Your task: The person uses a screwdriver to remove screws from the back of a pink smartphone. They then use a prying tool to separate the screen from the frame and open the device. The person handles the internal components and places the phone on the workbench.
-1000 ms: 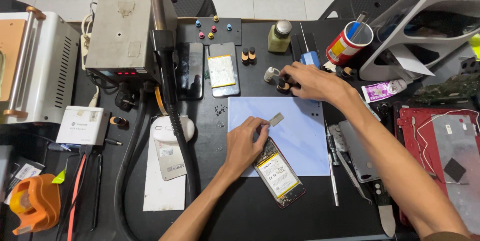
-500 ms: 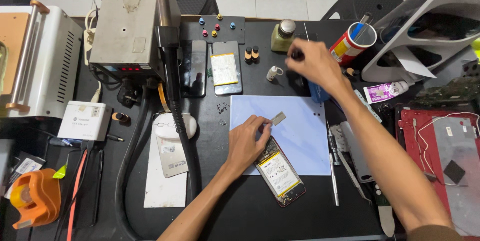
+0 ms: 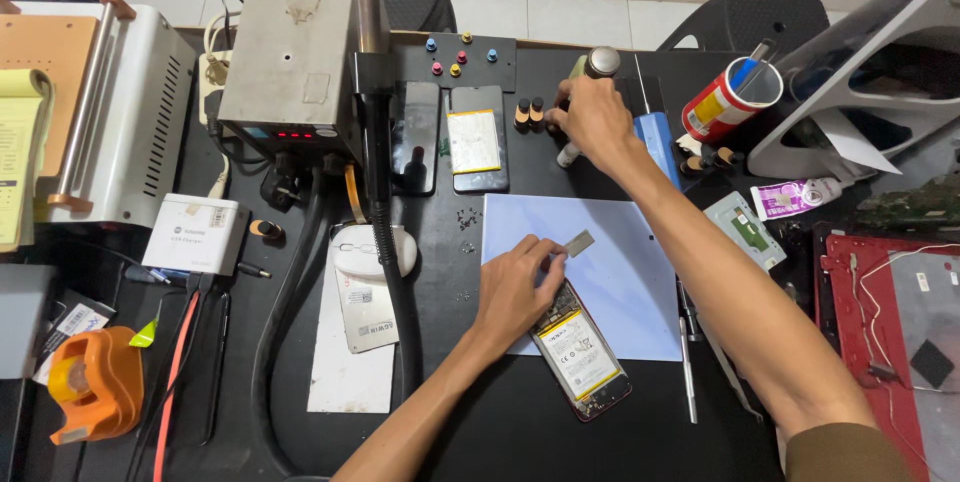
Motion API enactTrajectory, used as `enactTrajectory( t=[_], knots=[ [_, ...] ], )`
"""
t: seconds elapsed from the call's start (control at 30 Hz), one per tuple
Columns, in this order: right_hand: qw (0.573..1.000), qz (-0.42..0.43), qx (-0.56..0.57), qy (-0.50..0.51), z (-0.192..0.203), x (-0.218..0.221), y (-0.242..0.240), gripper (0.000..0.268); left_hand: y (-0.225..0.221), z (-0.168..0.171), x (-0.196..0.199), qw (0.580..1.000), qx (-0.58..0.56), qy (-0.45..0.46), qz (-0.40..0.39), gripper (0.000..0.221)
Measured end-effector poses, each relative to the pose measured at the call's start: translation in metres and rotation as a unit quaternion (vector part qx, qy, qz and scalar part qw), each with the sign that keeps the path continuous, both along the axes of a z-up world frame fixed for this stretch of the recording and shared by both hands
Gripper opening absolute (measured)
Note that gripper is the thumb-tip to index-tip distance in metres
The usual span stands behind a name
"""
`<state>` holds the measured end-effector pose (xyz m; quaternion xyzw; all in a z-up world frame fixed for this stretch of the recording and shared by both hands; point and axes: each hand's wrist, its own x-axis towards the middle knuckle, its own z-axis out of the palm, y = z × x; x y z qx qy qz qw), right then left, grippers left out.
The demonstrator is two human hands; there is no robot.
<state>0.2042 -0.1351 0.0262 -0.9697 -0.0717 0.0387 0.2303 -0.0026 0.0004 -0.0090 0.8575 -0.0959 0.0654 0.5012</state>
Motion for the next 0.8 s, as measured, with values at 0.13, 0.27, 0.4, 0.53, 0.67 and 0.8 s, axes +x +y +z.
enactTrajectory(
  t=[0.13,0.27,0.4,0.53,0.67,0.8],
  knots=[
    [0.999,0.01,-0.021,0.028,-0.001,0.012,-0.005,0.03,-0.001,0.0,0.0,1.0,-0.001,-0.01,0.001,0.014],
    [0.996,0.047,-0.025,0.073,-0.001,0.024,-0.015,0.038,0.0,0.002,0.0,1.0,0.001,0.0,0.0,0.015],
    [0.992,0.06,-0.04,0.101,-0.006,0.03,-0.018,0.05,-0.001,0.001,0.0,1.0,0.003,-0.013,0.002,0.015],
    [0.99,0.057,-0.095,0.084,-0.007,0.027,-0.016,0.056,-0.001,-0.003,0.0,1.0,0.005,-0.012,0.0,0.015],
    [0.988,0.049,-0.104,0.099,0.005,0.021,-0.014,0.054,-0.003,-0.011,0.003,1.0,0.003,0.023,-0.012,0.015],
    [0.983,0.067,-0.114,0.13,0.011,0.018,-0.01,0.055,-0.001,-0.009,0.002,1.0,-0.012,-0.008,-0.009,0.014]
  ],
)
